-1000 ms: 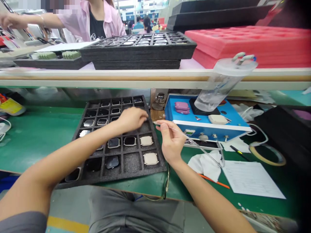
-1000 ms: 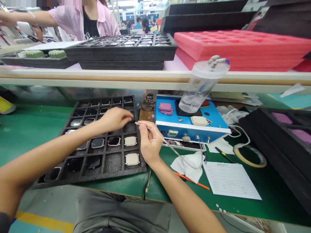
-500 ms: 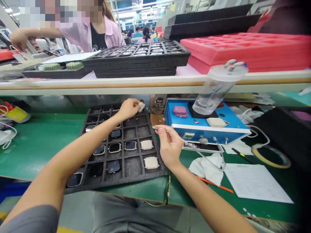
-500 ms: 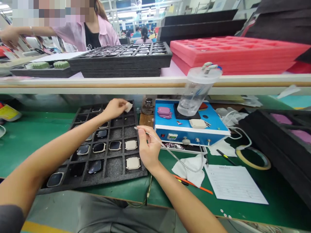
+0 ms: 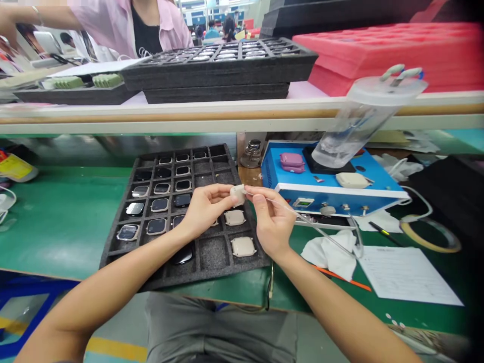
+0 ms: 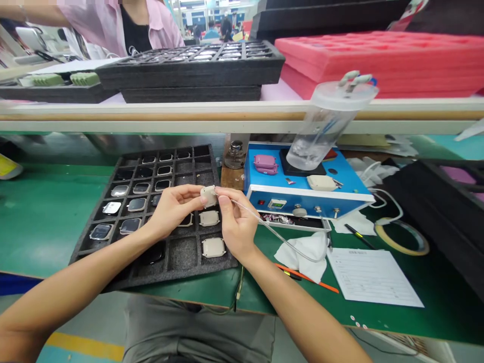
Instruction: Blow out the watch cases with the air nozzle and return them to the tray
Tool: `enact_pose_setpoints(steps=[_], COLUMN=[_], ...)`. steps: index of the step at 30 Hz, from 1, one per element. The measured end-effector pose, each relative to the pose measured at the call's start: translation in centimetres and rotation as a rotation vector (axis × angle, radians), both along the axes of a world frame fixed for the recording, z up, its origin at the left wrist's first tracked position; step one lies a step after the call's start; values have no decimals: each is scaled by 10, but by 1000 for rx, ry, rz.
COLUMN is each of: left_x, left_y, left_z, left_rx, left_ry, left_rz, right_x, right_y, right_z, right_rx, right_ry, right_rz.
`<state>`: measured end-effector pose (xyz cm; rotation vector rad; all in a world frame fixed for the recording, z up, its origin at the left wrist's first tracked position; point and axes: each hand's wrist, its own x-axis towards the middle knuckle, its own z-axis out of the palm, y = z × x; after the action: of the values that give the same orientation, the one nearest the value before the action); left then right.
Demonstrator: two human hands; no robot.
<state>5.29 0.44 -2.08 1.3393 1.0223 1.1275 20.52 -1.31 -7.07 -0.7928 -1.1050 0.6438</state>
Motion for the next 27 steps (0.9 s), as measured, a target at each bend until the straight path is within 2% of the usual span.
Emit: enact_pose_setpoints(steps=[7,27], left_x=[-1,-2], left_y=[-2,-2], left_z=[-2,-3], left_rx=[21,56], left_ry=[-20,-8], left_rz=[-16,-62], right_x=[-1,1], right_y=[-3,-3], right_z=[3,-2], right_rx=[-6,0], right_ry=[15,-23], right_rz=[1,-6])
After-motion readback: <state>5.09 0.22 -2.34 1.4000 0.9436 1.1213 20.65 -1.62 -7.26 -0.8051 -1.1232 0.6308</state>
